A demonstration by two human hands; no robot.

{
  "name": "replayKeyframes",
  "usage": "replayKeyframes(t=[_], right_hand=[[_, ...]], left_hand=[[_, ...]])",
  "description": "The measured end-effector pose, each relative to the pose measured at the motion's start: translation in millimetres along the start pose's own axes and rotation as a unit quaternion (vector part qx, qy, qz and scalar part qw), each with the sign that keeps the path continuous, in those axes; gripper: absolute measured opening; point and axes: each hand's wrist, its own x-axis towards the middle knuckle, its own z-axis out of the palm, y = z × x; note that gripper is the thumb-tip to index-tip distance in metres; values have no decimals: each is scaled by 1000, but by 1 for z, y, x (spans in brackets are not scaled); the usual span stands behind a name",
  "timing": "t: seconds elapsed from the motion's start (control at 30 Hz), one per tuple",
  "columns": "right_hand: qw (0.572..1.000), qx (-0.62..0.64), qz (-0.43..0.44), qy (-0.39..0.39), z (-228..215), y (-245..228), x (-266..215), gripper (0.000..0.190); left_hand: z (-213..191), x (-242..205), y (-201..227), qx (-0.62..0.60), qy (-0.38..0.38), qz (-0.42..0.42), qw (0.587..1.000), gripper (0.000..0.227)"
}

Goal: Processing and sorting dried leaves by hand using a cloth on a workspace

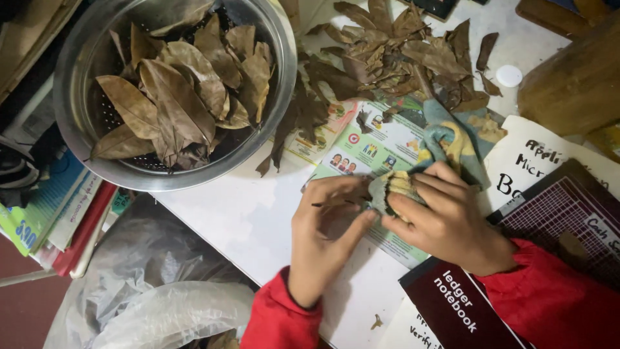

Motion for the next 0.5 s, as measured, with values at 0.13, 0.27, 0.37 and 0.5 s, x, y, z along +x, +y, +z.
replayKeyframes(t=[0.13,0.27,0.37,0.5], right_hand=[[999,36,2,18,-2,-8,7,18],[992,109,56,17,1,-14,5,21],[987,120,105,15,5,-15,1,28],[983,69,165,-35,14,-14,-13,26]], left_hand=[[9,-10,-7,-49,44,-68,995,35],[8,-15,-15,-103,70,-44,991,31],[9,-12,-14,-55,94,-40,993,33],[3,-10,-15,103,61,27,992,14]])
